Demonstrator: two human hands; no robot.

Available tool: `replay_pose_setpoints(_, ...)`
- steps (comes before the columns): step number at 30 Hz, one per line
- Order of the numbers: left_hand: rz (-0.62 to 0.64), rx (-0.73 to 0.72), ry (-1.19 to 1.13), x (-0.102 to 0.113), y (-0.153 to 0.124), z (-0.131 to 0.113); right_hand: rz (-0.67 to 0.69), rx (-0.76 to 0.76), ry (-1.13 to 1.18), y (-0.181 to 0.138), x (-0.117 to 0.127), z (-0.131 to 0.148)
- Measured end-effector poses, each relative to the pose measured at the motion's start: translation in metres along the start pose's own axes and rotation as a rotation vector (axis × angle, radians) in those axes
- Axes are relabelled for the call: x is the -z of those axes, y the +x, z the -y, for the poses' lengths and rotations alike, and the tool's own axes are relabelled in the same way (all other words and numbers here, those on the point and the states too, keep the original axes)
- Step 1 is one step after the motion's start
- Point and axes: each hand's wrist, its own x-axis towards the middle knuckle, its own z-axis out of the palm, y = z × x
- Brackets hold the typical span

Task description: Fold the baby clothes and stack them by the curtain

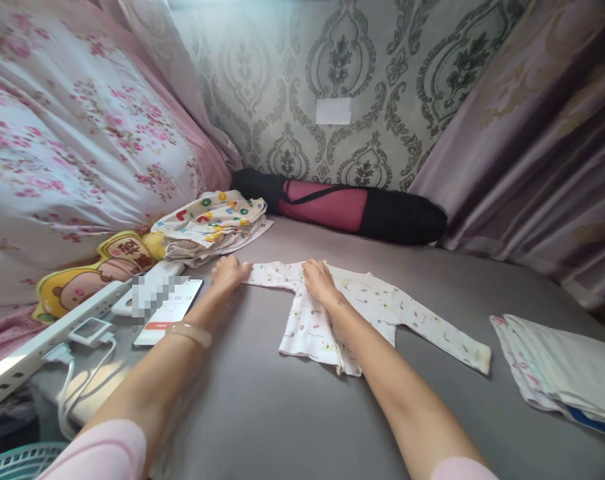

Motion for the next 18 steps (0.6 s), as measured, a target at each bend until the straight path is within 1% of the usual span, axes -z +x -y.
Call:
replay_pose_setpoints(2,0.037,0.029,-0.046,-0.002,0.001,-0.003,0.013,-0.011,0.002,0.006,-0.006,0.007)
replay_pose_setpoints(4,0.077,0.030,-0.090,-0.003,0.000,-0.005,0.025,-0.015,0.021,0.008,-0.012,0.013)
replay_pose_setpoints(5,0.077,0.021,-0.109,-0.003,-0.001,-0.005,0.028,-0.021,0.034,0.008,-0.015,0.015)
replay_pose_setpoints(9,-0.005,0.012,-0.206,0.002,-0.010,-0.004,0.069,-0.062,0.102,0.005,-0.025,0.019)
replay_pose_setpoints(11,-0.017,0.018,-0.222,0.006,-0.016,-0.003,0.102,-0.079,0.129,0.004,-0.028,0.021)
replay_pose_setpoints(13,-0.022,0.004,-0.176,0.009,-0.022,-0.002,0.111,-0.086,0.130,0.003,-0.029,0.022)
replay_pose_setpoints(18,-0.028,-0.069,0.069,0.008,-0.034,-0.001,0.112,-0.076,0.101,0.002,-0.028,0.024)
